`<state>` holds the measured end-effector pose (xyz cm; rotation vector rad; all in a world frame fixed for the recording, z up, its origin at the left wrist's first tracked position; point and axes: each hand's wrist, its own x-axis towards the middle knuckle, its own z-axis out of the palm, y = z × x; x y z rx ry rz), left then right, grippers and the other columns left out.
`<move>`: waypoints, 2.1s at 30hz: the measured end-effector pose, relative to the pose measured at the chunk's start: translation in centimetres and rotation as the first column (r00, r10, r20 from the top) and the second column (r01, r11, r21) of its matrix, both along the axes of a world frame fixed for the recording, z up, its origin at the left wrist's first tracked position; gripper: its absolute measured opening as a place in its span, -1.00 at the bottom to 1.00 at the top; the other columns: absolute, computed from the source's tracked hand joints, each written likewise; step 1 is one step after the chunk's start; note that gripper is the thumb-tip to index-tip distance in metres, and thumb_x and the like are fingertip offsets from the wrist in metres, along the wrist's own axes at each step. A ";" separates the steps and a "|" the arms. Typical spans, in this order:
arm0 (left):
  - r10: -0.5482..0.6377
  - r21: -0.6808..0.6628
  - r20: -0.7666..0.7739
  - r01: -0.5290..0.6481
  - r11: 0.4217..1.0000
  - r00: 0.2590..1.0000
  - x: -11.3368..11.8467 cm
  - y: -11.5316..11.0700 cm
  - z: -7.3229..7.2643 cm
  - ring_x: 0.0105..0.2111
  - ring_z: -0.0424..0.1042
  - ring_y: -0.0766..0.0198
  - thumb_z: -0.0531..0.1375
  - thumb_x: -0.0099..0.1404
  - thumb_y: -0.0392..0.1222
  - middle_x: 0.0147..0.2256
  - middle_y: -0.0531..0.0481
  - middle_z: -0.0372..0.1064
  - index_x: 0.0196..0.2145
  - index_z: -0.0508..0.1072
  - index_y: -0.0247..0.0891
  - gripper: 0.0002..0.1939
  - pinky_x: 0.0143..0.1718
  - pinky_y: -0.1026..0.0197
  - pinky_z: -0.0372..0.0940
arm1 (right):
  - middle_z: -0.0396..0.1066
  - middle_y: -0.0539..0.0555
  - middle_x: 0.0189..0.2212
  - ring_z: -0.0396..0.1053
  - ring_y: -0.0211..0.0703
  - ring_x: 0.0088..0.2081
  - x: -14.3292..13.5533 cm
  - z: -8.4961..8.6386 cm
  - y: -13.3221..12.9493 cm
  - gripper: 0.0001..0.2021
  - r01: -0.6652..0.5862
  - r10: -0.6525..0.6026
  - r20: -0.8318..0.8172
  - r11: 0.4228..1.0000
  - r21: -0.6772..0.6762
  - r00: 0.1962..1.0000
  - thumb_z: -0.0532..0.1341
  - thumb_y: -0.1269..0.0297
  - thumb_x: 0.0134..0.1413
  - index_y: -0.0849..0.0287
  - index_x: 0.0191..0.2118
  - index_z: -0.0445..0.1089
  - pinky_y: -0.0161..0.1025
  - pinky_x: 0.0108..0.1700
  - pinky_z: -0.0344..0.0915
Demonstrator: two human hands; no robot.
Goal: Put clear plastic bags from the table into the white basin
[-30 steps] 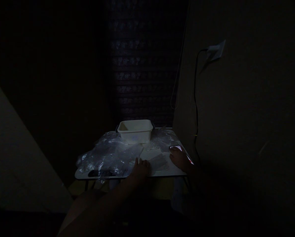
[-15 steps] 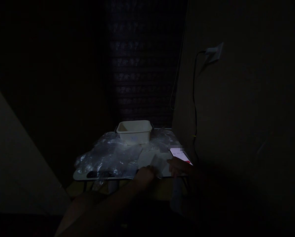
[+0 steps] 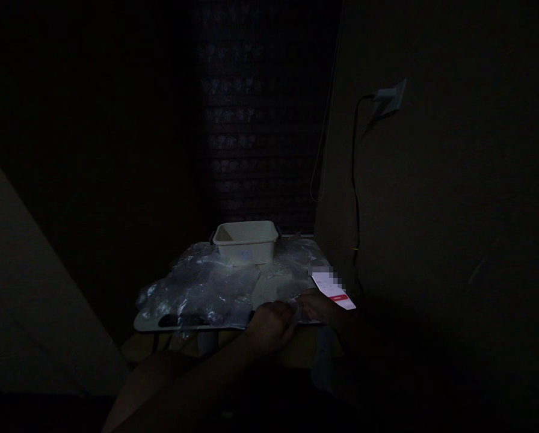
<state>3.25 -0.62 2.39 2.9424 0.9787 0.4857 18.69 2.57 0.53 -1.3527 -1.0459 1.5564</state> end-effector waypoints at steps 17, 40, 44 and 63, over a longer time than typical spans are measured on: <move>0.705 -0.837 0.547 0.271 0.476 0.451 -0.6 5.7 1.8 -0.77 0.06 0.53 0.10 -0.21 -0.25 -0.77 0.16 0.08 -0.68 0.21 -0.36 -0.89 -0.71 0.40 -0.04 | 0.20 -0.08 -0.73 0.17 -0.40 -0.67 -0.6 3.5 0.5 -0.87 -0.011 0.049 -0.169 0.977 0.214 0.984 0.16 0.34 -0.38 0.26 -0.61 0.18 -0.41 -0.63 0.03; 0.703 -0.794 0.582 0.472 0.383 0.409 -1.0 5.2 3.2 -0.66 0.20 0.43 -0.05 -0.18 -0.35 -0.64 0.04 0.22 -0.58 0.30 -0.37 -0.82 -0.64 0.35 0.10 | 0.32 0.01 -0.58 0.27 -0.26 -0.48 -0.6 4.0 0.6 -0.85 -0.022 0.110 -0.268 0.950 0.311 0.957 0.09 0.46 -0.39 0.24 -0.51 0.30 -0.26 -0.38 0.17; 0.731 -0.852 0.522 0.302 0.427 0.439 -1.0 5.9 2.4 -0.70 0.16 0.43 -0.05 -0.13 -0.27 -0.70 0.05 0.17 -0.66 0.29 -0.38 -0.83 -0.66 0.35 0.07 | 0.33 0.06 -0.54 0.27 -0.23 -0.45 0.0 3.8 1.0 -0.75 -0.053 0.105 -0.166 0.955 0.292 0.981 -0.04 0.49 -0.34 0.26 -0.43 0.28 -0.25 -0.40 0.18; 0.311 -0.252 0.152 -0.267 0.930 0.938 -0.3 6.1 -2.0 -0.15 0.11 0.22 -0.04 -0.04 -0.29 -0.22 -0.12 0.22 -0.28 0.29 -0.34 -0.69 -0.19 0.22 0.02 | 0.24 0.17 -0.22 0.14 -0.21 -0.16 0.5 0.1 1.8 -0.65 -0.340 -0.265 0.840 0.825 0.452 0.474 -0.10 0.44 -0.19 0.30 -0.20 0.21 -0.30 -0.16 0.04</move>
